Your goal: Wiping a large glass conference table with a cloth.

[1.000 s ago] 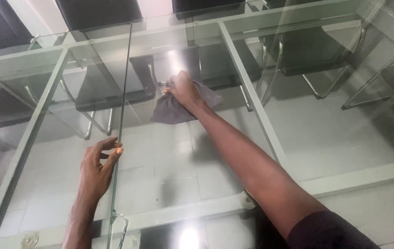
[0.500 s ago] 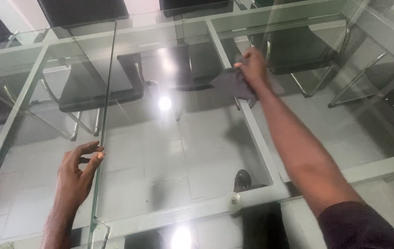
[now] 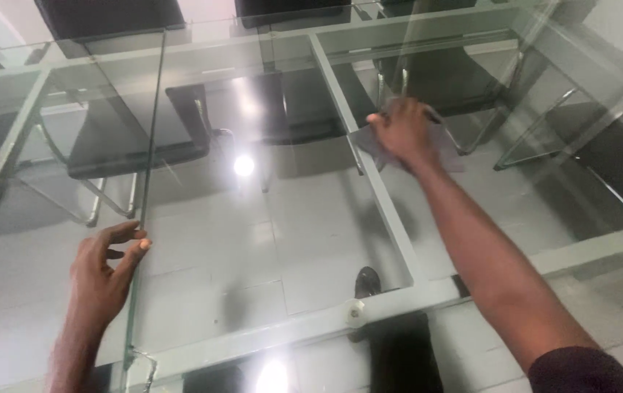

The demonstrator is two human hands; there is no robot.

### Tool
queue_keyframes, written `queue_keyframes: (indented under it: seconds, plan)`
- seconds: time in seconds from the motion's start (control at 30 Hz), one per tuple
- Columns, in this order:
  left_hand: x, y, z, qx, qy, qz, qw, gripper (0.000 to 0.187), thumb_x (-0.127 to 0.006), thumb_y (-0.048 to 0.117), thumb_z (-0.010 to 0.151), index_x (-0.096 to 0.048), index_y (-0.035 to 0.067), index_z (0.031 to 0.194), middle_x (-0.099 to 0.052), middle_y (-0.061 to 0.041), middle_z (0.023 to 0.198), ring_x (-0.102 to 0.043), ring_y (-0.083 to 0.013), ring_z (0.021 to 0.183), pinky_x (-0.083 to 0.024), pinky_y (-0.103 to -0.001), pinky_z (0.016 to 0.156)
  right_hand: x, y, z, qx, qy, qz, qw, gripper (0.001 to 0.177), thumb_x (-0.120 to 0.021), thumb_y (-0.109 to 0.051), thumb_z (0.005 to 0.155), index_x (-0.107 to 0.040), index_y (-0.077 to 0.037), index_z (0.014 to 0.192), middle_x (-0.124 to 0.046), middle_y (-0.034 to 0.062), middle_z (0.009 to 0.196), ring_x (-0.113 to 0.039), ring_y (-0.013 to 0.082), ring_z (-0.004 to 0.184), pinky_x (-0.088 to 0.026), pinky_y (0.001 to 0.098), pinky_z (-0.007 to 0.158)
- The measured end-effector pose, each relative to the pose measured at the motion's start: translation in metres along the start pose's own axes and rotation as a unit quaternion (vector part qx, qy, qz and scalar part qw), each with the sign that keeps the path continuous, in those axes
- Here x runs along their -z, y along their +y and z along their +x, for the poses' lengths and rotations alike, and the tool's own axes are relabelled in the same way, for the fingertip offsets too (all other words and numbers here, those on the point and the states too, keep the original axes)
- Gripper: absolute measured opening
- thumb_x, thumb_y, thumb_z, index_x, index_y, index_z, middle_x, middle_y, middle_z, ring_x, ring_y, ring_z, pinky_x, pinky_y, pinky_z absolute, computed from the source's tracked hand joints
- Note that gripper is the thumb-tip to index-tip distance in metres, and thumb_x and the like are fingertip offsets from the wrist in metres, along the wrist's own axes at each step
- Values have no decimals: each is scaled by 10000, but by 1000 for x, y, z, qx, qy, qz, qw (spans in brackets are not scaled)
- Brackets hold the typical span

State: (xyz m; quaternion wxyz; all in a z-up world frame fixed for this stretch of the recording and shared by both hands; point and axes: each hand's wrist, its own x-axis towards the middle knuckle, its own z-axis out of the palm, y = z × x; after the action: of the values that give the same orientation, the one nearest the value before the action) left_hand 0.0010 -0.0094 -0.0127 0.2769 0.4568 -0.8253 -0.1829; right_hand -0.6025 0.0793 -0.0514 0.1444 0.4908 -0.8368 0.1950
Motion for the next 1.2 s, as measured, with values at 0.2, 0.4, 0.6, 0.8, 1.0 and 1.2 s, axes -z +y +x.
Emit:
queue_keyframes:
  seconds: [0.2, 0.4, 0.6, 0.8, 1.0, 1.2]
  plan:
    - [5, 12, -4, 1, 2, -13, 1000, 456, -675, 363, 975, -665, 89, 1340, -740, -84, 1207, -601, -274, 1200, -574, -440, 868, 12, -67, -20, 121, -5, 77, 990, 681, -582, -491, 982, -488, -5, 1450, -487, 240, 1468, -406, 437, 1390, -335, 541, 1165]
    - [-4, -3, -4, -16, 4, 48, 999, 424, -667, 354, 993, -679, 97, 1330, -745, -98, 1240, -659, -280, 1169, -574, -447, 903, -13, -38, -2, 119, 24, 66, 990, 732, -581, -411, 1002, -411, 83, 1514, -470, 265, 1495, -429, 448, 1381, -340, 541, 1161]
    - [-2, 2, -2, 72, -9, 42, 997, 458, -656, 375, 1000, -665, 89, 1357, -720, -134, 1250, -668, -290, 1139, -589, -483, 818, -56, 34, 35, 65, 40, 30, 997, 690, -515, -455, 1067, -435, 59, 1520, -459, 263, 1556, -428, 431, 1472, -340, 528, 1245]
    - [-13, -13, -3, 81, 8, 58, 995, 455, -629, 408, 1060, -697, 74, 1361, -737, -174, 1255, -654, -323, 1205, -556, -509, 951, -24, 91, 42, -34, 8, 19, 999, 802, -508, -587, 1021, -404, 28, 1524, -411, 285, 1552, -374, 471, 1446, -289, 577, 1187]
    - [-8, 0, -1, 123, 6, 28, 992, 479, -633, 422, 1031, -689, 78, 1360, -650, -193, 1351, -660, -347, 1158, -575, -539, 878, 15, 118, 3, -133, 17, -23, 991, 889, -479, -663, 1004, -327, -6, 1583, -352, 247, 1627, -278, 401, 1553, -164, 533, 1294]
    - [-11, -17, -2, 90, 9, 70, 993, 491, -652, 433, 1071, -691, 51, 1378, -696, -211, 1299, -645, -370, 1209, -556, -547, 908, 40, 156, -42, -226, -12, -39, 973, 807, -353, -547, 1052, -181, -11, 1629, -181, 236, 1678, -146, 413, 1565, -84, 547, 1268]
